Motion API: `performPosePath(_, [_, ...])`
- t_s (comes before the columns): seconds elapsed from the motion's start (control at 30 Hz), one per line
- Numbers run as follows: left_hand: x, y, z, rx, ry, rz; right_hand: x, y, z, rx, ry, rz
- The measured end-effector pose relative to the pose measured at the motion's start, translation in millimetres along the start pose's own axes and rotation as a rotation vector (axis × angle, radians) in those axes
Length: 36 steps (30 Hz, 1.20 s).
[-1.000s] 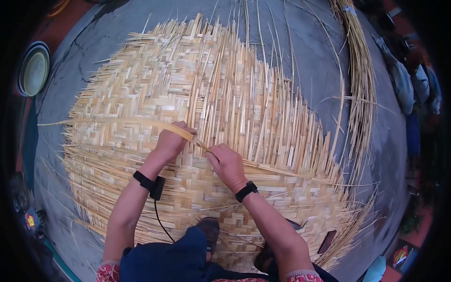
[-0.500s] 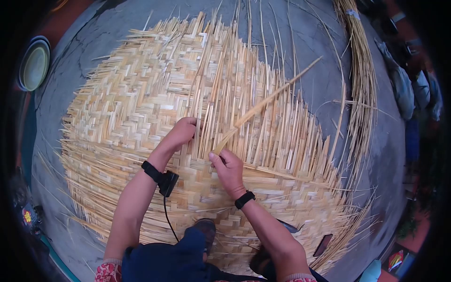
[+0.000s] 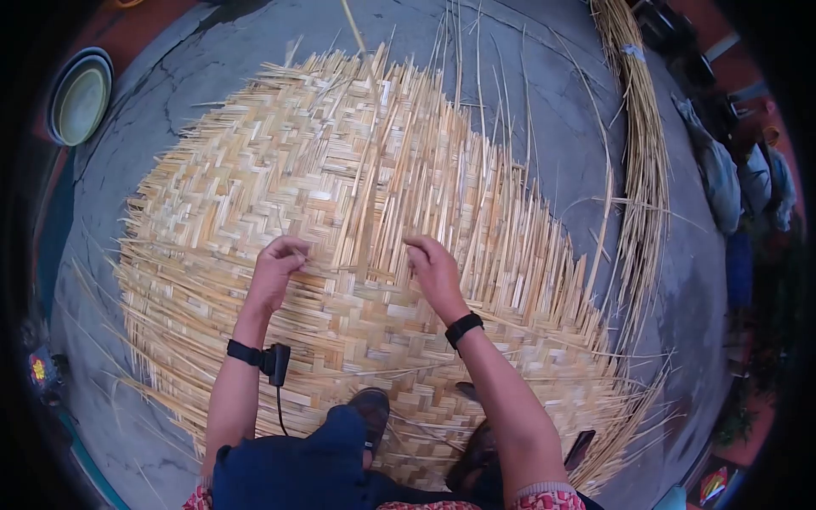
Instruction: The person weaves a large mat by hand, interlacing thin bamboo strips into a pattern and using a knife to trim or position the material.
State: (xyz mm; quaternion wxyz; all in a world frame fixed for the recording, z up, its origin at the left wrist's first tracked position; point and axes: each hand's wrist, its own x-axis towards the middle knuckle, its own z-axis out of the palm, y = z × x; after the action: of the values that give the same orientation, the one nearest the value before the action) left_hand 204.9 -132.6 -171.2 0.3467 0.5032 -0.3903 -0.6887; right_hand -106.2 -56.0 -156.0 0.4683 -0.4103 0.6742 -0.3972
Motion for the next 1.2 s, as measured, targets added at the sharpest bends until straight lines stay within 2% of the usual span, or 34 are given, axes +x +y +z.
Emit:
performPosePath(0.07, [-16,-6,-8,0.065,0.015,-0.009,-10,18,-29,-0.353,0.236,-0.208])
performPosePath(0.1, [-21,-7,-11,0.141,0.011,-0.029,-18,22,-43,-0.351,0.233,-0.209])
performPosePath(0.13, [-24,-4,-11,0.144,0.005,-0.031,-28,25,-56,-0.564,0.207,-0.28])
performPosePath(0.17, [-26,1,-9,-0.045,0.076,0.02,-37,25,-67,-0.782,0.177,-0.35])
performPosePath(0.2, [-27,7,-6,-0.239,0.15,0.073,-42,25,-75,-0.787,0.179,-0.352])
performPosePath(0.27, [-24,12,-5,-0.278,0.204,0.136,-47,24,-87,-0.962,-0.082,-0.164])
performPosePath(0.33, [-20,4,-12,-0.111,0.266,0.2,-39,36,-98,-0.929,-0.138,-0.2])
performPosePath(0.4, [-20,-1,-18,-0.014,0.314,0.211,-29,36,-104,-0.852,-0.32,-0.205])
performPosePath(0.43, [-19,-3,-20,0.078,0.359,0.222,-28,31,-103,-0.85,-0.314,-0.203])
performPosePath(0.5, [-16,-3,-34,0.079,0.382,0.222,-28,24,-98,-0.521,-0.379,-0.115])
performPosePath(0.53, [-16,-3,-42,0.078,0.415,0.224,-25,16,-92,-0.52,-0.379,-0.112])
performPosePath(0.6, [-15,1,-49,0.086,0.431,0.214,-19,2,-77,-0.322,-0.415,0.238])
performPosePath(0.63, [-14,0,-53,0.076,0.416,0.228,-14,6,-70,-0.262,-0.391,0.294])
performPosePath(0.7, [-9,1,-63,0.068,0.402,0.243,-10,13,-64,-0.341,-0.392,0.247])
performPosePath(0.77, [-4,-2,-75,0.181,0.377,0.14,-10,9,-55,-0.425,-0.396,0.204])
performPosePath(0.83, [5,-13,-78,0.185,0.393,0.124,-15,5,-47,-0.919,-0.366,-0.167])
performPosePath(0.93, [26,-32,-69,0.078,0.512,0.122,-12,4,-44,-1.077,-0.292,-0.213])
performPosePath(0.97, [22,-29,-58,0.006,0.542,0.131,-14,-2,-46,-1.036,-0.329,-0.15])
performPosePath(1.03, [17,-16,-45,-0.116,0.593,-0.022,-6,7,-53,-1.098,-0.374,-0.115])
performPosePath(1.07, [28,-34,-54,-0.148,0.597,-0.018,-3,6,-58,-0.961,-0.429,0.036])
performPosePath(1.1, [26,-34,-57,-0.172,0.574,-0.031,-9,-8,-60,-0.838,-0.416,0.101])
performPosePath(1.13, [23,-29,-61,-0.175,0.604,-0.009,-10,-4,-65,-0.724,-0.402,0.111])
performPosePath(1.2, [21,-25,-54,-0.29,0.57,-0.103,-6,5,-77,-0.67,-0.41,0.117])
